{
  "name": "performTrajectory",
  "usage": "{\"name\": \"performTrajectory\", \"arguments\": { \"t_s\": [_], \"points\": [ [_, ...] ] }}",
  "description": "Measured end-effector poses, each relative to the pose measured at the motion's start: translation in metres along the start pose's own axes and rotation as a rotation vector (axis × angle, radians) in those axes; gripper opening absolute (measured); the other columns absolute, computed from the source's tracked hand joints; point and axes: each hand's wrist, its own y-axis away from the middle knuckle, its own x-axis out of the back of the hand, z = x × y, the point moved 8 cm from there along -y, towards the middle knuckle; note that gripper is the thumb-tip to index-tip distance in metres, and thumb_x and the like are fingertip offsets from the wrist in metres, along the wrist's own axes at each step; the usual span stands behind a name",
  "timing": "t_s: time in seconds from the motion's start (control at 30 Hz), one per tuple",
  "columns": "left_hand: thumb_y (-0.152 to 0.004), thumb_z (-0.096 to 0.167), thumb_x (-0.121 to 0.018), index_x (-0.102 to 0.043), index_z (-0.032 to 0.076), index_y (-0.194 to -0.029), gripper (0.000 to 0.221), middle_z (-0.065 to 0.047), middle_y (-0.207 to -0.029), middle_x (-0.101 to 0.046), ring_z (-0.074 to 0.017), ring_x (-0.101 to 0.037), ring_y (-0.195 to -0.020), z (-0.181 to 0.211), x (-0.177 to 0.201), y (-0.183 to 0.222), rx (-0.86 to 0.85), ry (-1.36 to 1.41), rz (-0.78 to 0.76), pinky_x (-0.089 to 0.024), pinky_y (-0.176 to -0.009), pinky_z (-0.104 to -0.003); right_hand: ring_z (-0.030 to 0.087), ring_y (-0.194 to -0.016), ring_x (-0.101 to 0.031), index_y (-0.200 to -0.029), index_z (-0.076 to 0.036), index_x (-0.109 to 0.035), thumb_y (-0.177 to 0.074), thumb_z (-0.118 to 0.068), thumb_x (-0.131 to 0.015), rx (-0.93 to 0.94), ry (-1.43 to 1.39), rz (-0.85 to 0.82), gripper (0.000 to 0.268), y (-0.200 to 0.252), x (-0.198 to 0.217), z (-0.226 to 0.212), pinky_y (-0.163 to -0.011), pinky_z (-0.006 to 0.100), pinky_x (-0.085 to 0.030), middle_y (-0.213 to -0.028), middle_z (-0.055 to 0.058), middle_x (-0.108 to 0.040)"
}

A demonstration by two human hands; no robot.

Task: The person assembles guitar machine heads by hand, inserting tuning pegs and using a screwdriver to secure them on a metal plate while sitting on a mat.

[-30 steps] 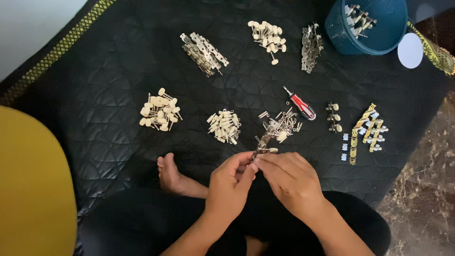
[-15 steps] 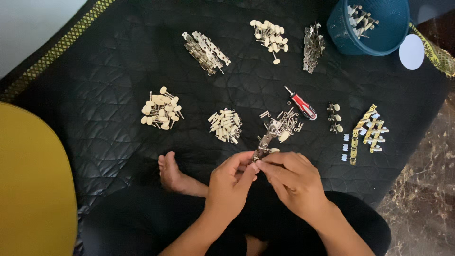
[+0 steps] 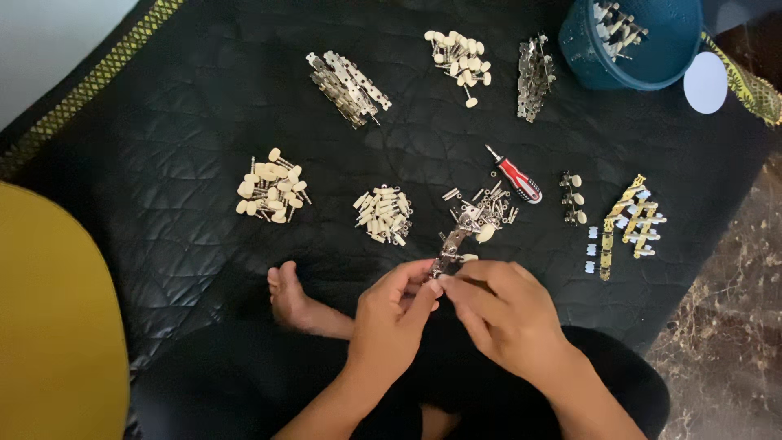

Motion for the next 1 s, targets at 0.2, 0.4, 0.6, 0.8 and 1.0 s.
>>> {"name": "performTrajectory", "arguments": {
  "t_s": [0.2,0.4,0.6,0.8,1.0],
  "points": [
    [-0.091,0.024,-0.063,-0.075,0.011,-0.121,0.034,-0.002,-0.105,-0.079,-0.0103,-0.074,-0.093,0.005,0.004,-0.002,0.130,-0.051,-0.005,-0.072,-0.081,-0.028,0.026,-0.090,-0.066,-0.126,-0.009,-0.069,-0.105,-0.030,-0.062,-0.459,0.228,-0.057,0.031,-0.013,0.047,0.107,-0.075,0.039,-0.052,-0.104,0.009,-0.068],
    [-0.090,0.023,-0.067,-0.075,0.011,-0.120,0.033,-0.003,-0.106,-0.080,-0.0098,-0.077,-0.090,-0.010,-0.001,-0.009,0.105,-0.076,0.021,-0.072,-0.080,-0.027,0.052,-0.106,-0.066,-0.152,-0.013,-0.045,-0.103,-0.028,-0.048,-0.861,0.336,-0.521,0.052,0.046,-0.064,0.275,-0.084,0.063,-0.055,-0.128,0.032,-0.062],
    [-0.089,0.023,-0.067,-0.075,0.011,-0.121,0.036,-0.003,-0.104,-0.080,-0.0104,-0.077,-0.087,-0.006,0.002,-0.009,0.120,-0.087,0.033,-0.069,-0.081,-0.025,0.055,-0.103,-0.062,-0.132,-0.005,-0.049,-0.093,-0.024,-0.060,-0.897,0.210,-0.375,0.045,0.070,-0.097,0.324,-0.086,0.065,-0.047,-0.124,0.028,-0.059],
    [-0.090,0.020,-0.066,-0.074,0.010,-0.121,0.034,-0.005,-0.107,-0.079,-0.0105,-0.075,-0.091,-0.006,-0.001,-0.010,0.054,-0.086,0.020,-0.071,-0.078,-0.027,0.050,-0.113,-0.060,-0.135,-0.010,-0.058,-0.097,-0.033,-0.034,-1.257,-0.079,-0.223,0.051,0.053,-0.064,0.297,-0.090,0.054,-0.042,-0.126,0.032,-0.064],
    [-0.092,0.025,-0.064,-0.073,0.011,-0.125,0.037,-0.004,-0.108,-0.078,-0.0128,-0.076,-0.094,0.003,0.004,-0.007,0.004,-0.141,0.013,-0.070,-0.079,-0.028,0.014,-0.064,-0.045,-0.130,-0.009,-0.054,-0.106,-0.039,-0.056,-1.131,-0.406,0.135,0.038,0.015,0.042,0.192,-0.057,0.029,-0.035,-0.082,0.004,-0.054]
  ]
}}
